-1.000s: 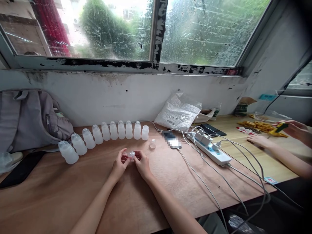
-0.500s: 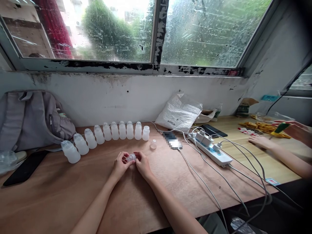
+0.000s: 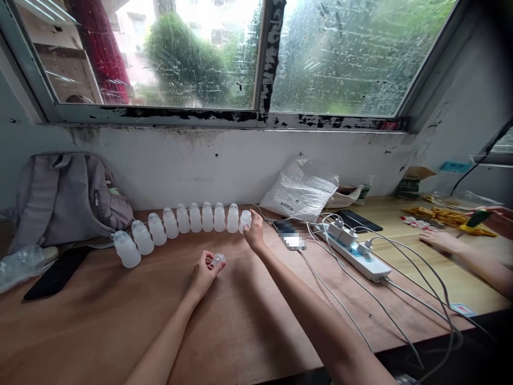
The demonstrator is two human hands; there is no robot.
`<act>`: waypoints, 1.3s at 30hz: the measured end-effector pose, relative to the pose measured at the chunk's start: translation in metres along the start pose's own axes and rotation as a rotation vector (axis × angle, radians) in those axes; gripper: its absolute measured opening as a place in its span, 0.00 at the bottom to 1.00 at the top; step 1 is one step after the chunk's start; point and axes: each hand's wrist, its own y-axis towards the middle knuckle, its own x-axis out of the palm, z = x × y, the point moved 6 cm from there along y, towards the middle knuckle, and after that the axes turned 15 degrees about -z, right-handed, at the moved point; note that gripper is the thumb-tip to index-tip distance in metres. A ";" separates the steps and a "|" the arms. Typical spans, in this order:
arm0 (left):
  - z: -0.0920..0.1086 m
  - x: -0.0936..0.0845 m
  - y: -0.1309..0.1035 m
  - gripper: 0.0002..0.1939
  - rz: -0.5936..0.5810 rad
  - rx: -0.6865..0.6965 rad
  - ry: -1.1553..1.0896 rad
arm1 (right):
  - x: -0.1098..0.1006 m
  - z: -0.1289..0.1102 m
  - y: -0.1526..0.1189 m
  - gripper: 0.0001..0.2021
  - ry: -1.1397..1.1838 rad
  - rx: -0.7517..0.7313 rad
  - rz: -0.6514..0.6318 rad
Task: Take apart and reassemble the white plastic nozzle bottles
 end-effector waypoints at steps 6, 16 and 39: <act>0.002 -0.003 -0.001 0.18 0.012 -0.019 0.003 | 0.005 0.008 0.020 0.18 -0.194 0.040 -0.124; 0.000 -0.006 0.000 0.17 0.078 -0.030 -0.101 | 0.006 -0.022 -0.037 0.19 -0.114 -0.175 -0.059; -0.024 -0.015 0.006 0.18 0.215 -0.151 -0.948 | 0.048 -0.011 -0.091 0.22 0.468 -0.034 -0.392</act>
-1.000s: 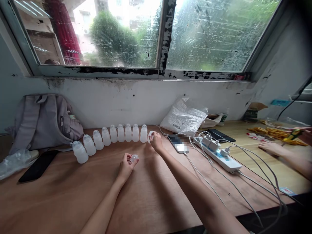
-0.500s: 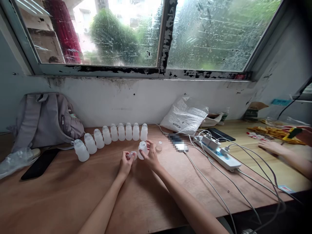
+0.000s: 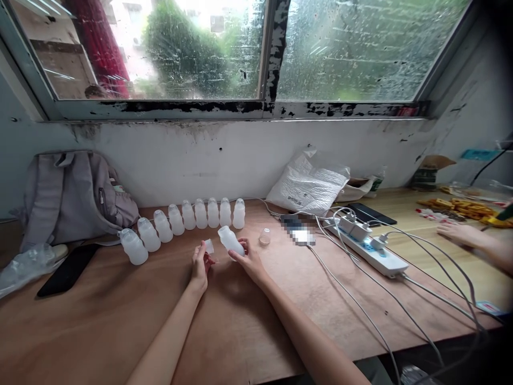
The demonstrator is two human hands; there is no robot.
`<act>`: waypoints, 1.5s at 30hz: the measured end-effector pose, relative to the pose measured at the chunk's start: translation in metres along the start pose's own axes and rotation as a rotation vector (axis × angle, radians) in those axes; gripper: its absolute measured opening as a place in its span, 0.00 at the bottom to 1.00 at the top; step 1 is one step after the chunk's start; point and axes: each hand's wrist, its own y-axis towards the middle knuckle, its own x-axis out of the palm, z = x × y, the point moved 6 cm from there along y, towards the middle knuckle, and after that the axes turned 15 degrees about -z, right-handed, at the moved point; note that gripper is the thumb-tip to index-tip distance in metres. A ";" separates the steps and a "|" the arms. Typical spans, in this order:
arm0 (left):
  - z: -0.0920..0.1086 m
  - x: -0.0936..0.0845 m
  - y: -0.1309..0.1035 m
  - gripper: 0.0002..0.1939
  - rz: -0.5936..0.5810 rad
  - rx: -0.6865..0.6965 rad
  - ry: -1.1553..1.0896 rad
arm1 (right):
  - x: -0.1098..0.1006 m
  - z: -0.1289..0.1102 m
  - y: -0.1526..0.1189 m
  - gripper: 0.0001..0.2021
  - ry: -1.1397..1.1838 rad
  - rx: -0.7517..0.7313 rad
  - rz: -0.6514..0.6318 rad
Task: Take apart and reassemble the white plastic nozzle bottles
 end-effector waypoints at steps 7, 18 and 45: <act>0.003 -0.006 0.000 0.16 0.029 -0.014 -0.096 | 0.005 -0.009 -0.003 0.21 0.041 -0.022 -0.045; 0.001 -0.005 0.002 0.15 -0.023 -0.033 -0.049 | -0.003 -0.007 -0.002 0.17 0.266 -0.045 0.003; 0.005 0.000 -0.001 0.16 -0.076 -0.051 0.031 | -0.004 0.001 -0.002 0.19 0.246 0.032 0.017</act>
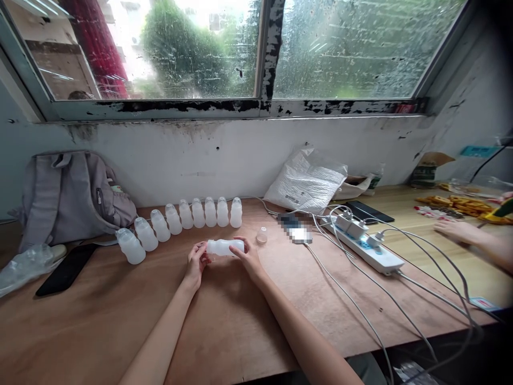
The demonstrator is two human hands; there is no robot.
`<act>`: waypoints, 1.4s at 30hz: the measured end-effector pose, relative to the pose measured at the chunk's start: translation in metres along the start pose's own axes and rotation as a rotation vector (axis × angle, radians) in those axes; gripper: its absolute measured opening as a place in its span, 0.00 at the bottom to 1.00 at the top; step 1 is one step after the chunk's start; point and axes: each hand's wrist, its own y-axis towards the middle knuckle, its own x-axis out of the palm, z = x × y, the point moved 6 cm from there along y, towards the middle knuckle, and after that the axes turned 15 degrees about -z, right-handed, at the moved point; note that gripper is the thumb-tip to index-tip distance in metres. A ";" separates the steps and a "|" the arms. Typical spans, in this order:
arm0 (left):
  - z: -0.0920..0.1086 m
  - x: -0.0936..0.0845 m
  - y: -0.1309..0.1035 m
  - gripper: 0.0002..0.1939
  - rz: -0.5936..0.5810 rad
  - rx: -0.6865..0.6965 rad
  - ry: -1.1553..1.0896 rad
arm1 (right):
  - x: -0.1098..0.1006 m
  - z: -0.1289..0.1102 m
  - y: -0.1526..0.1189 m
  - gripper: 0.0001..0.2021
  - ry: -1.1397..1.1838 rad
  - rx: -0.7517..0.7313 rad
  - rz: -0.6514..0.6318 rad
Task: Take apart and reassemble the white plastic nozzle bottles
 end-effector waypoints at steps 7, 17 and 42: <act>0.000 -0.001 0.001 0.15 -0.013 -0.006 0.007 | -0.001 0.002 -0.001 0.19 0.017 0.002 0.010; 0.000 0.000 0.000 0.17 -0.004 -0.013 0.016 | -0.002 0.005 0.000 0.19 0.009 0.004 0.039; -0.004 0.000 0.000 0.20 -0.040 -0.055 0.065 | 0.006 -0.006 -0.001 0.18 0.033 -0.031 -0.069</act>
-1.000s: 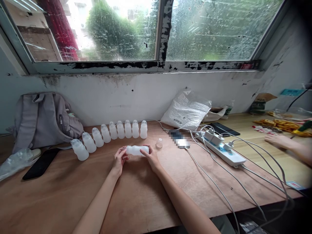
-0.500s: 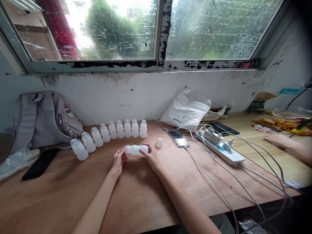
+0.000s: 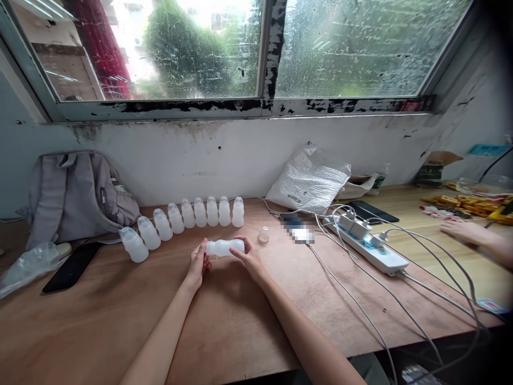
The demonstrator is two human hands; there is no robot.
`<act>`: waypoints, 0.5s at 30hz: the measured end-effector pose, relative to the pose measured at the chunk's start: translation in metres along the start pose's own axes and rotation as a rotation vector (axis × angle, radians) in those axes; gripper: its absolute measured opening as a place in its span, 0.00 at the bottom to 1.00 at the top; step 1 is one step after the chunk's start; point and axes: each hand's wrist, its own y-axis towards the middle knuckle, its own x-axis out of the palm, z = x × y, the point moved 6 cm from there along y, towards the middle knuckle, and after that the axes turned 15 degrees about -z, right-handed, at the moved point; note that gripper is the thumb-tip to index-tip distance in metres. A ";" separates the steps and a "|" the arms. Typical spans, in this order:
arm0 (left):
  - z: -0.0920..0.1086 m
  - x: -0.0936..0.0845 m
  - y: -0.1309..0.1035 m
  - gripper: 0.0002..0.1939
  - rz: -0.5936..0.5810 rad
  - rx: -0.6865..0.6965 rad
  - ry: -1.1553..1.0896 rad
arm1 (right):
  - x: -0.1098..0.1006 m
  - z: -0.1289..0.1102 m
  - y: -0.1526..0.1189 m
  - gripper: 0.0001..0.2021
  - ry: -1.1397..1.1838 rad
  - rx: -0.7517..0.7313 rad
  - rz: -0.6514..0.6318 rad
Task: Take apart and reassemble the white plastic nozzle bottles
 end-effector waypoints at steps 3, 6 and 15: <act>0.001 0.000 -0.001 0.20 0.006 -0.006 0.014 | 0.002 0.001 0.000 0.18 0.027 -0.001 -0.023; 0.002 0.000 -0.002 0.20 0.008 -0.010 0.027 | 0.004 0.001 0.001 0.19 0.051 -0.003 -0.040; 0.004 0.001 -0.003 0.20 0.039 0.013 0.055 | 0.004 0.004 0.001 0.18 0.092 0.020 -0.032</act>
